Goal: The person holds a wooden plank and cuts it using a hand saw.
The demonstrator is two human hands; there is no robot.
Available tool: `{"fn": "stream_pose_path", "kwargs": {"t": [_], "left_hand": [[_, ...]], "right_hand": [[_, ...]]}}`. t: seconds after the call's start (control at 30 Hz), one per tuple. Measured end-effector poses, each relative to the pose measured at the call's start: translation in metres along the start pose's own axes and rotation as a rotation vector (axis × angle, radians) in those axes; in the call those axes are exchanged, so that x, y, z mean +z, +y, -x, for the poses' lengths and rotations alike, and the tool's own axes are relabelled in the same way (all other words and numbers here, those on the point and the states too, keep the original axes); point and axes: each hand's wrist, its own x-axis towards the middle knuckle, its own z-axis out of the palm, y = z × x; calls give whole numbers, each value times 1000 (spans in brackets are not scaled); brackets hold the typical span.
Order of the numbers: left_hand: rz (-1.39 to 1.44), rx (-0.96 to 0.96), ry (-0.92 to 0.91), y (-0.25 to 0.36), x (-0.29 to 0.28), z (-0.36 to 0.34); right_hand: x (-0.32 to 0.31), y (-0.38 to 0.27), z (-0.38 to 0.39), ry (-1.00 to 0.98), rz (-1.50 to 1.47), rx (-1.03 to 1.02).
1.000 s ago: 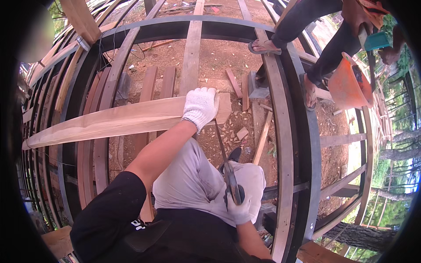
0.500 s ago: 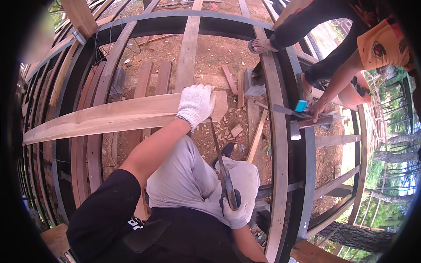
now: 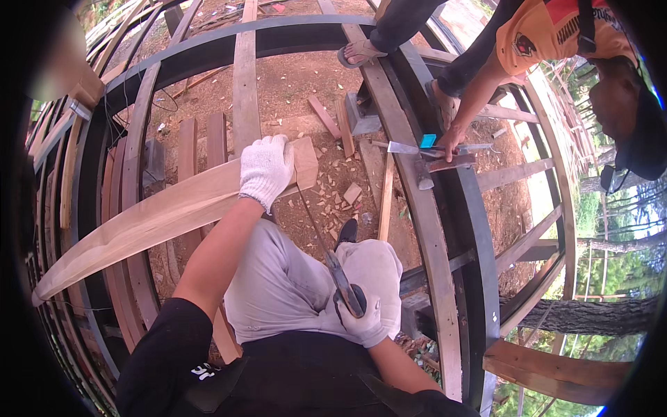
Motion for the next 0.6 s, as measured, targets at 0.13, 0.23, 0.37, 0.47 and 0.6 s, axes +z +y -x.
{"fn": "stream_pose_path", "kwargs": {"t": [0.13,0.23,0.37,0.47,0.6], "left_hand": [[-27,-50,-20,-11,-1,7],[35,8,11,9,10,-3],[47,20,40,-9,14,1],[37,20,15,-5,5,-1],[-42,-45,-61,-5,-6,1]], "right_hand": [[21,-36,-58,-72,95,-97],[67,-8,-146,216,96,-162],[78,-13,-138,178,7,-139],[22,5,-43,116,156,-160],[0,-51,1,-4,-302,143]]}}
